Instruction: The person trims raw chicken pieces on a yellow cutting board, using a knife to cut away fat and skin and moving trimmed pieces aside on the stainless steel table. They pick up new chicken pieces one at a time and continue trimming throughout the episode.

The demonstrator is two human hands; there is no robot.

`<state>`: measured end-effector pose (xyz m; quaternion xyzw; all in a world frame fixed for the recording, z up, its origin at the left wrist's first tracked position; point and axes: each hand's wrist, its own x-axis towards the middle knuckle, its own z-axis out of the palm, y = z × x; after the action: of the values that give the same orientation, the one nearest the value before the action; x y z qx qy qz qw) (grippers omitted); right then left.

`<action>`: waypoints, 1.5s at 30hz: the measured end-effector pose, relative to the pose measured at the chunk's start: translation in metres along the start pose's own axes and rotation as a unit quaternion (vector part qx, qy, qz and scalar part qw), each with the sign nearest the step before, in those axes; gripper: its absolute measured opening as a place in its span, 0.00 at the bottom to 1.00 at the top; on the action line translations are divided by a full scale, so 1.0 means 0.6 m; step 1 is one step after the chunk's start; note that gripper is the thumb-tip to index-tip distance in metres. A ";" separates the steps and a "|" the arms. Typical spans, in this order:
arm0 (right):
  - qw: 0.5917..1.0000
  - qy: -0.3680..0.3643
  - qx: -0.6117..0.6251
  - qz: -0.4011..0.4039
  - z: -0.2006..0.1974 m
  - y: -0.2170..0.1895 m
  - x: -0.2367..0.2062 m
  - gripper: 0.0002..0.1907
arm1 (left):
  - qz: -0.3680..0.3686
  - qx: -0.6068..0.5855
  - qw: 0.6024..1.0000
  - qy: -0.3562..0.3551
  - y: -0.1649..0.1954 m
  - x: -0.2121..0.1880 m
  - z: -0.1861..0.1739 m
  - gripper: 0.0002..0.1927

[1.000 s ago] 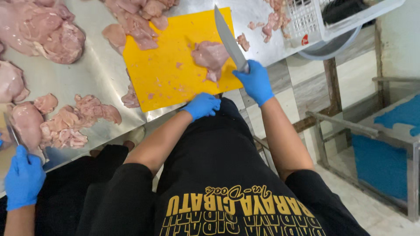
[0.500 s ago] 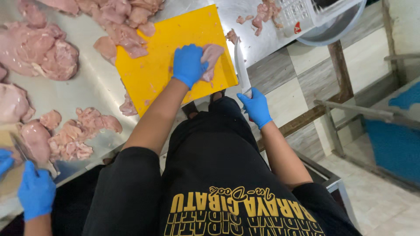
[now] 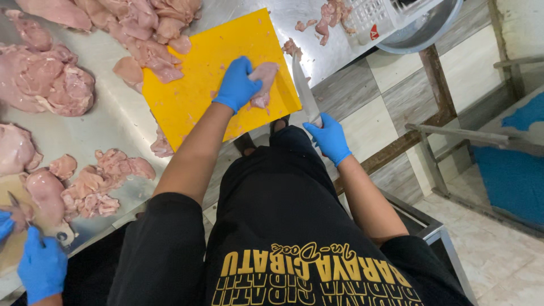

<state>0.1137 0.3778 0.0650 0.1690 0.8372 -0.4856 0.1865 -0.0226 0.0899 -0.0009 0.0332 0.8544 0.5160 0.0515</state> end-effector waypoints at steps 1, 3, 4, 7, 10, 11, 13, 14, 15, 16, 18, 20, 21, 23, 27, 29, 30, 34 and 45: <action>1.000 0.002 0.006 -0.005 -0.003 0.000 0.002 0.17 | -0.058 -0.052 0.997 0.017 0.002 0.003 0.000 0.25; 1.000 0.008 0.018 -0.015 -0.008 0.002 0.004 0.16 | -0.132 0.109 0.979 -0.108 0.000 0.007 -0.006 0.28; 1.000 0.011 0.017 -0.011 -0.010 0.004 0.005 0.17 | -0.165 0.189 0.954 -0.166 -0.002 0.008 -0.011 0.31; 1.000 0.003 0.019 0.007 -0.011 0.014 0.003 0.16 | -0.189 0.132 0.944 -0.234 0.001 -0.011 -0.030 0.29; 0.999 -0.016 0.037 0.020 -0.002 0.027 0.002 0.15 | 0.016 0.153 0.982 -0.105 0.014 -0.056 -0.028 0.25; 0.999 -0.019 0.044 0.017 0.003 0.031 0.002 0.15 | 0.008 0.120 0.988 -0.094 0.018 -0.067 -0.023 0.24; 0.998 -0.021 0.055 0.014 0.013 0.037 0.007 0.14 | -0.006 0.053 0.996 -0.071 0.024 -0.077 -0.005 0.23; 0.998 -0.022 0.059 0.015 0.016 0.039 0.011 0.14 | -0.013 -0.009 0.999 -0.042 0.027 -0.076 0.009 0.23; 0.998 -0.023 0.063 0.016 0.018 0.039 0.015 0.14 | -0.020 -0.072 0.997 -0.012 0.028 -0.071 0.023 0.23; 0.998 -0.010 0.062 0.004 0.018 0.037 0.021 0.15 | -0.025 -0.134 0.991 0.017 0.029 -0.065 0.037 0.23; 0.998 0.012 0.060 -0.019 0.011 0.027 0.033 0.18 | 0.007 -0.199 0.977 0.075 0.028 -0.048 0.063 0.24; 0.997 0.032 0.072 -0.027 0.002 0.011 0.047 0.18 | 0.012 -0.183 0.977 0.111 0.023 -0.040 0.065 0.27; 0.996 0.045 0.077 -0.031 -0.004 0.003 0.052 0.18 | 0.004 -0.139 0.983 0.119 0.019 -0.040 0.060 0.30; 0.991 0.036 0.119 -0.047 -0.008 -0.013 0.060 0.14 | -0.030 -0.095 0.989 0.113 0.002 -0.050 0.042 0.33; 0.992 -0.001 0.125 0.004 0.017 -0.022 0.056 0.15 | -0.168 -0.114 0.978 0.055 -0.025 -0.100 -0.016 0.23; 0.992 -0.039 0.119 -0.005 0.043 -0.011 0.043 0.13 | -0.207 -0.131 0.969 0.036 -0.035 -0.120 -0.028 0.14; 0.992 -0.057 0.116 -0.013 0.056 -0.005 0.038 0.13 | -0.199 -0.139 0.970 0.030 -0.038 -0.125 -0.029 0.11; 0.989 -0.097 0.110 0.007 0.093 0.017 0.019 0.11 | -0.082 -0.002 0.984 0.157 -0.043 -0.126 -0.034 0.07; 0.993 -0.111 -0.008 0.048 0.110 -0.028 -0.001 0.14 | 0.082 0.298 0.936 0.167 0.024 -0.069 -0.005 0.12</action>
<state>0.1162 0.3121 0.0478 0.1524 0.8062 -0.4850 0.3027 0.0182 0.0895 0.0157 0.0301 0.9597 0.2377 -0.1467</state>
